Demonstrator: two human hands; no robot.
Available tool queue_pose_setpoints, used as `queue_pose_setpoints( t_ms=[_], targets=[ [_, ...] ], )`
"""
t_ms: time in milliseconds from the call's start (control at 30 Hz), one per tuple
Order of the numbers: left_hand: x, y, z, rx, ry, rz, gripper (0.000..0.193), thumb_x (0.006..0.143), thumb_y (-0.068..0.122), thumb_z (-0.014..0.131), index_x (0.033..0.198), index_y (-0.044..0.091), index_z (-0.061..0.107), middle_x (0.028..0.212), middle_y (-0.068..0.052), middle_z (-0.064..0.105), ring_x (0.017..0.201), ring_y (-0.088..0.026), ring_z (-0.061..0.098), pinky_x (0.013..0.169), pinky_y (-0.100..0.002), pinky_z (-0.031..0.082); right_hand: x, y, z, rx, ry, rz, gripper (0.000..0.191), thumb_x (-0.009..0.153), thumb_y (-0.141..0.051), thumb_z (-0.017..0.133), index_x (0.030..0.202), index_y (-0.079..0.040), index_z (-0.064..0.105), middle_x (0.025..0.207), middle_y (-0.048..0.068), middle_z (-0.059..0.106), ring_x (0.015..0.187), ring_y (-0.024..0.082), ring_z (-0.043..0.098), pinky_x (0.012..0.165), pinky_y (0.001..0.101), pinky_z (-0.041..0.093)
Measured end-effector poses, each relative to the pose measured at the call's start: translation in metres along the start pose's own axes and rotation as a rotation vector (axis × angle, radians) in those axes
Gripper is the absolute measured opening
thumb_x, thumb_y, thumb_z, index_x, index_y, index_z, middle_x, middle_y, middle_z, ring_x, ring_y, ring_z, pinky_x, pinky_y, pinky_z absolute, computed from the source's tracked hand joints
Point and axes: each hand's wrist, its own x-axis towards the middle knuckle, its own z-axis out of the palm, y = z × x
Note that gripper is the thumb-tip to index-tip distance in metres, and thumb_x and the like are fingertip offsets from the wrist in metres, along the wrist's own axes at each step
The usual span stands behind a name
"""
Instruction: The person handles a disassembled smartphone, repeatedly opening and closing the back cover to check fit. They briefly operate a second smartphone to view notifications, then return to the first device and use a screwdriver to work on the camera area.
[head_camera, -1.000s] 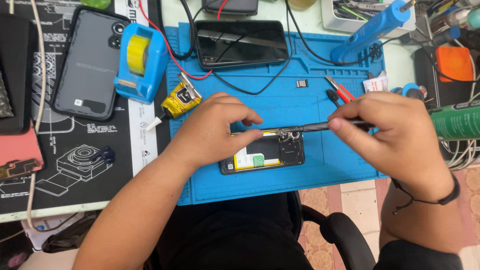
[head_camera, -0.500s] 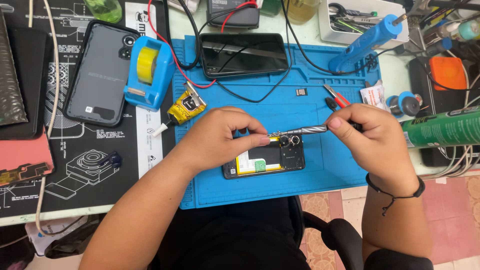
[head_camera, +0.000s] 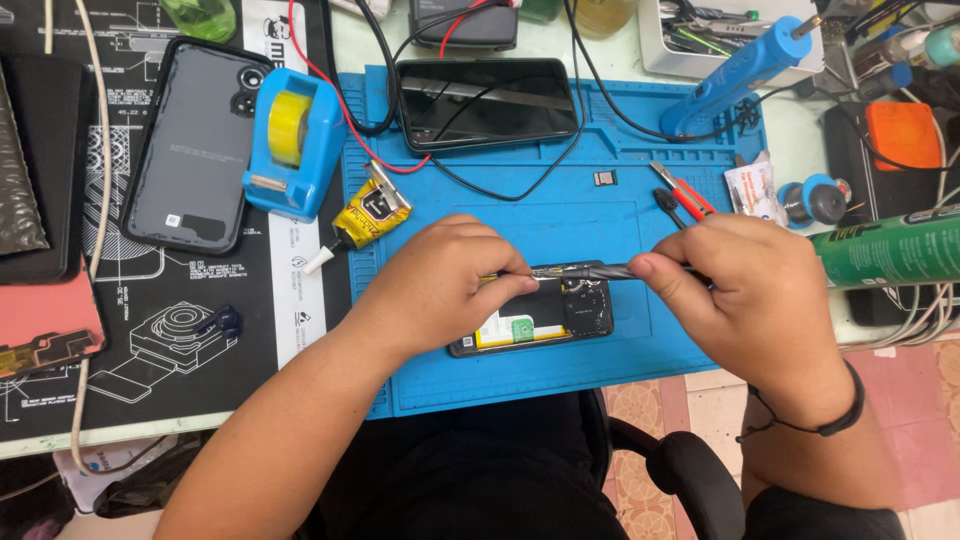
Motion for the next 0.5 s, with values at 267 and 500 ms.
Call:
queue_pose_setpoints(
  t_ms=[267,500],
  targets=[
    [-0.002,-0.003,-0.004,0.099,0.009,-0.143,0.059,0.077,0.028,0.084,0.131,0.012,0.066,0.099,-0.006,0.073,0.106,-0.03,0.061,0.09,-0.041,0.05,0.006,-0.007,-0.03,-0.146,-0.021,-0.047,0.017,0.084,-0.014,0.083,0.085,-0.002,0.072,0.073,0.01,0.062,0.062,0.026,0.058,0.055,0.0365,0.043],
    [-0.001,-0.007,-0.002,0.144,-0.065,-0.181,0.058,0.076,0.018,0.08,0.132,0.016,0.066,0.098,-0.003,0.074,0.104,-0.029,0.061,0.092,-0.043,0.049,0.015,-0.012,-0.026,-0.272,-0.156,-0.231,0.024,0.075,-0.019,0.086,0.071,-0.005,0.067,0.061,0.008,0.054,0.058,0.03,0.056,0.052,0.0426,0.043]
  ],
)
